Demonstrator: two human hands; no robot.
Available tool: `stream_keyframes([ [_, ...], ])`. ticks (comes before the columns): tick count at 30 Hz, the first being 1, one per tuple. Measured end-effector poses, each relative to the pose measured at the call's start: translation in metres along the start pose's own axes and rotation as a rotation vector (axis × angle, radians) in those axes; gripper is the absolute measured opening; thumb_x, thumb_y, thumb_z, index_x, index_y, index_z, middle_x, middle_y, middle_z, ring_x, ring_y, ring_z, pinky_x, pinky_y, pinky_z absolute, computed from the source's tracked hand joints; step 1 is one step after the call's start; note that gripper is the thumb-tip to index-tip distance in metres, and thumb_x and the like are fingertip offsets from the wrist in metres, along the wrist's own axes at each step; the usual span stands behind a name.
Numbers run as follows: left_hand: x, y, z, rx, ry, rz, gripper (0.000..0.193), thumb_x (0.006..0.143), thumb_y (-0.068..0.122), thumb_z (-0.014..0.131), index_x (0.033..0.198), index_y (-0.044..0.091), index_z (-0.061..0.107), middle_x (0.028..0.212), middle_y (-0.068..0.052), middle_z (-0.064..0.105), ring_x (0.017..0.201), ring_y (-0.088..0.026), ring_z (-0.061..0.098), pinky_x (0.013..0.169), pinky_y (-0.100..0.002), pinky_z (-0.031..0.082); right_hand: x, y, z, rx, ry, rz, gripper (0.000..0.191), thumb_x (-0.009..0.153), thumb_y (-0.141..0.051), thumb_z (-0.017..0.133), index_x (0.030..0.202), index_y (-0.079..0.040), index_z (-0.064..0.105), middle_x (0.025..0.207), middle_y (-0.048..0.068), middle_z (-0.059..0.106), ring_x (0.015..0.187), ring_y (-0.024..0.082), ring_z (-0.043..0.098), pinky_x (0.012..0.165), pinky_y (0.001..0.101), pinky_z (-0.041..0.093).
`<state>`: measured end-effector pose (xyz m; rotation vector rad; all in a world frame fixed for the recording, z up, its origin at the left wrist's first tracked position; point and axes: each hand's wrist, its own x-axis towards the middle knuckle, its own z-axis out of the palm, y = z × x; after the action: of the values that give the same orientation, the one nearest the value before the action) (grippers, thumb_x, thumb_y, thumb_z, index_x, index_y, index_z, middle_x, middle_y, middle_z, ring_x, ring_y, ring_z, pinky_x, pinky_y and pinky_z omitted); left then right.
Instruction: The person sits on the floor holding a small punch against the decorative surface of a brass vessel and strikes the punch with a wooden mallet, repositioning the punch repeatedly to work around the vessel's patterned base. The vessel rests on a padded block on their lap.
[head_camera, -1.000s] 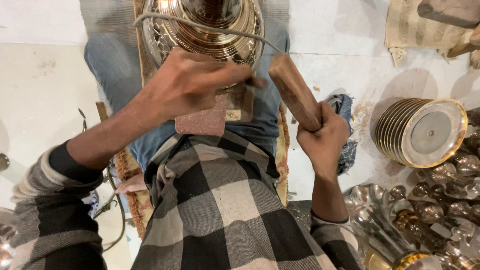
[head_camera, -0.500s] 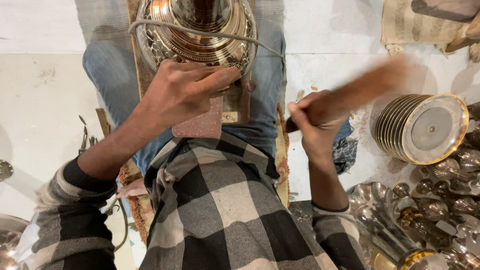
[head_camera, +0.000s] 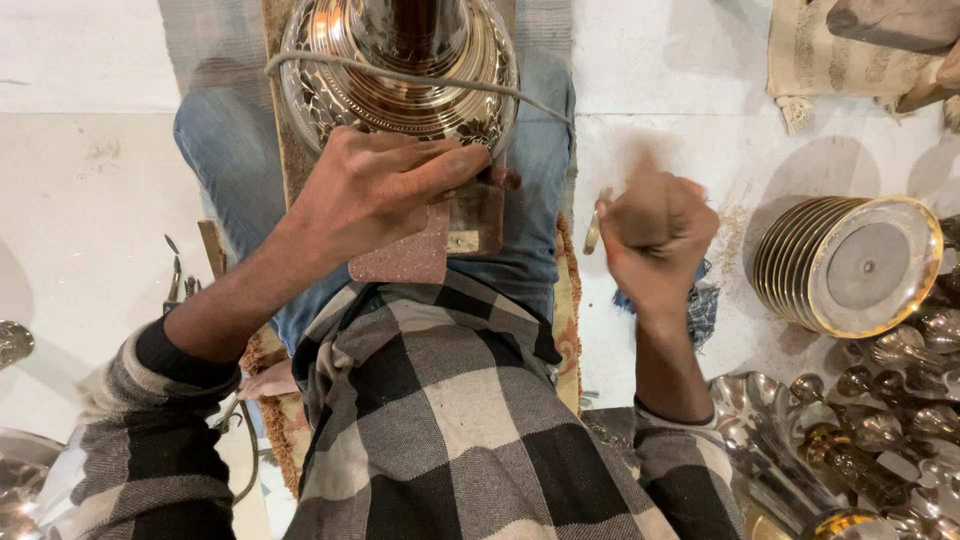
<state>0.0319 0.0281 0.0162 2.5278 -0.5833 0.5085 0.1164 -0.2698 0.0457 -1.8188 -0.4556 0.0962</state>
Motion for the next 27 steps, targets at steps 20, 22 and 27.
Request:
stream_keyframes([
  [20, -0.003, -0.002, 0.002, -0.006, -0.035, 0.009, 0.036, 0.099, 0.009, 0.072, 0.135, 0.014, 0.068, 0.097, -0.010, 0.080, 0.066, -0.015, 0.074, 0.053, -0.028, 0.063, -0.009, -0.016, 0.004, -0.612, -0.054, 0.000, 0.016, 0.057, 0.001, 0.074, 0.067, -0.001, 0.062, 0.059, 0.008, 0.053, 0.054, 0.023, 0.048, 0.074, 0.0408, 0.042],
  [22, -0.003, -0.002, 0.002, 0.012, -0.035, 0.013, 0.037, 0.100, 0.005, 0.070, 0.135, 0.015, 0.068, 0.100, -0.009, 0.080, 0.068, -0.016, 0.075, 0.053, -0.028, 0.063, -0.010, -0.016, 0.005, -0.629, -0.046, -0.003, 0.016, 0.057, 0.003, 0.073, 0.067, -0.001, 0.061, 0.057, 0.008, 0.051, 0.053, 0.023, 0.046, 0.072, 0.0407, 0.041],
  [27, -0.001, -0.002, 0.003, 0.000, -0.032, 0.015, 0.034, 0.103, 0.004, 0.070, 0.133, 0.017, 0.067, 0.107, -0.010, 0.080, 0.072, -0.016, 0.076, 0.054, -0.029, 0.063, -0.010, -0.013, 0.007, -0.863, -0.050, -0.107, 0.026, 0.051, 0.011, 0.075, 0.063, 0.003, 0.053, 0.054, 0.013, 0.046, 0.054, 0.028, 0.043, 0.077, 0.0444, 0.042],
])
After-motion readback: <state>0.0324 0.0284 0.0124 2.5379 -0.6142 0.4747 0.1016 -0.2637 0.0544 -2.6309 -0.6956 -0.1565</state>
